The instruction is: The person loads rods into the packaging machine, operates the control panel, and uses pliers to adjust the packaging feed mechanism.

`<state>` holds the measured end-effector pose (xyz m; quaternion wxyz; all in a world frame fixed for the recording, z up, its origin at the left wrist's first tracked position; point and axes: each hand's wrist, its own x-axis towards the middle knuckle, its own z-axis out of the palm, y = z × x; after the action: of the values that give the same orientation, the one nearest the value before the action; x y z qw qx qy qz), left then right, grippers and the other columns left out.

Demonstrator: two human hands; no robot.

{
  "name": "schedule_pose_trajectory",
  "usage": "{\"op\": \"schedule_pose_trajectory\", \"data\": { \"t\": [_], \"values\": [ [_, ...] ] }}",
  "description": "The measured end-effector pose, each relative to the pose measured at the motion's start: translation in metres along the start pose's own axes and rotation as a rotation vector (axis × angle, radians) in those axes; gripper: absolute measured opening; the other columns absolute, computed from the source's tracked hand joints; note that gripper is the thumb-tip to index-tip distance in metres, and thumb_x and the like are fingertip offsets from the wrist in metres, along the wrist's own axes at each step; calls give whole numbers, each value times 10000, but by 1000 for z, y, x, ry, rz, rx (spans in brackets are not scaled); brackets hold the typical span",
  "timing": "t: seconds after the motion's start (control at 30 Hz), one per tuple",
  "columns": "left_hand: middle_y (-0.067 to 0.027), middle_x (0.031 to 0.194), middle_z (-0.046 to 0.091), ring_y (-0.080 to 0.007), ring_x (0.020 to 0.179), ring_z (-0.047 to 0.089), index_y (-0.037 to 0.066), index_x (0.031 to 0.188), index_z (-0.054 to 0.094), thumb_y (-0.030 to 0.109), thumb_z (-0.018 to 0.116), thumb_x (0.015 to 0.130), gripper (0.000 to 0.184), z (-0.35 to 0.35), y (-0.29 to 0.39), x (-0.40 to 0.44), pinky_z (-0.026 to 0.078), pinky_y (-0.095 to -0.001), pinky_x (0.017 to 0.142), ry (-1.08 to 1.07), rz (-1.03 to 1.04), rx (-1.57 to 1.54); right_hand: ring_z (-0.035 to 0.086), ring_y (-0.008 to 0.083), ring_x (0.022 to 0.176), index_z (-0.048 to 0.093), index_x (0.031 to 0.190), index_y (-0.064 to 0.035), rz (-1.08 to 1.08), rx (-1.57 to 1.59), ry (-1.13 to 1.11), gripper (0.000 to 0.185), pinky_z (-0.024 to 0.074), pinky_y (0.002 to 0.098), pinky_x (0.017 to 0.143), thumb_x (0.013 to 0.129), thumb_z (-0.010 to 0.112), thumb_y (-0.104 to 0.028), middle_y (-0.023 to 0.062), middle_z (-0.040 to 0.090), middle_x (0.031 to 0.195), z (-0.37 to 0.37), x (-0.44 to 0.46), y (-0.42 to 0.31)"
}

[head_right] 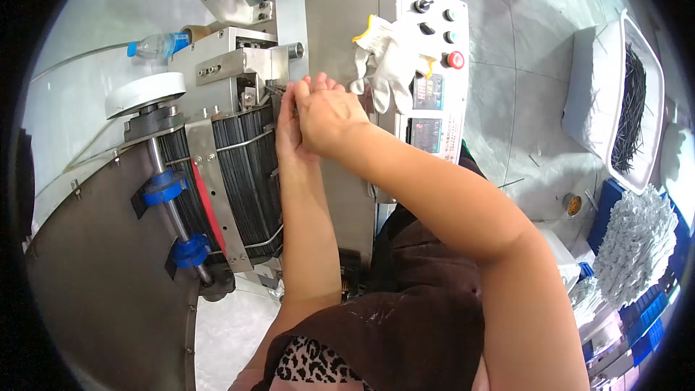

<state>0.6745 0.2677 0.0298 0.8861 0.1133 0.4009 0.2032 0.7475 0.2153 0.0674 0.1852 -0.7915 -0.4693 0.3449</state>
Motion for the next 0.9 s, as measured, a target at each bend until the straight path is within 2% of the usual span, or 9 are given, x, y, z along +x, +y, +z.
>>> {"op": "schedule_pose_trajectory", "data": {
  "t": [0.1,0.17,0.23,0.43,0.53,0.67,0.77,0.83,0.9],
  "values": [
    [-88,1069,497,-210,1018,459,53,921,470,249,496,807,228,-10,-5,16,367,-327,875,28,29,-136,543,336,820,315,1106,51,104,8,-60,529,436,374,723,649,513,-128,247,518,910,-10,-1,-4],
    [-86,1124,474,-220,1054,439,52,936,462,216,467,826,198,-17,-12,26,363,-338,887,-41,60,-212,556,329,801,358,1081,68,144,26,-89,510,442,374,713,642,517,-138,232,549,852,-13,7,4],
    [-92,1118,483,-238,1073,424,42,925,458,196,443,837,178,-5,-15,19,362,-364,890,54,174,-72,562,322,792,421,1031,63,129,-31,-297,441,447,369,708,648,510,-138,216,564,820,-14,13,11],
    [-205,904,559,-268,780,574,-22,877,420,188,379,867,213,19,-5,24,482,-354,691,259,106,201,568,298,790,465,958,21,201,-66,-236,347,456,370,674,654,520,-137,175,568,841,-2,26,19],
    [-195,920,557,-234,859,550,-29,900,410,200,390,864,233,16,-14,23,448,-317,752,212,223,353,569,292,777,463,949,6,189,-23,-184,333,454,359,672,651,529,-126,162,566,844,-1,15,21],
    [-122,995,506,-164,872,502,8,1071,391,194,440,831,308,12,-13,10,427,-285,714,255,198,464,436,319,1024,221,1257,-57,259,9,-205,708,336,524,811,656,584,-149,147,433,1119,-5,5,20],
    [-75,985,479,-141,834,484,57,1140,373,216,487,800,392,20,-3,1,413,-255,660,368,51,527,440,321,1019,219,1261,-52,191,29,-227,707,343,522,807,662,583,-140,148,434,1120,-11,10,19],
    [-59,1082,435,-127,951,451,46,1164,374,235,520,782,451,17,-1,-2,387,-256,772,274,42,428,433,312,1030,258,1234,-41,179,52,-269,647,352,519,800,675,571,-136,159,429,1120,-9,16,22],
    [-57,1010,479,-131,906,477,44,1107,429,242,532,777,399,10,-1,5,399,-247,748,310,79,447,409,311,1045,339,1178,-71,196,143,-345,563,315,532,808,687,585,-195,129,438,1105,-5,23,23]
  ]
}}
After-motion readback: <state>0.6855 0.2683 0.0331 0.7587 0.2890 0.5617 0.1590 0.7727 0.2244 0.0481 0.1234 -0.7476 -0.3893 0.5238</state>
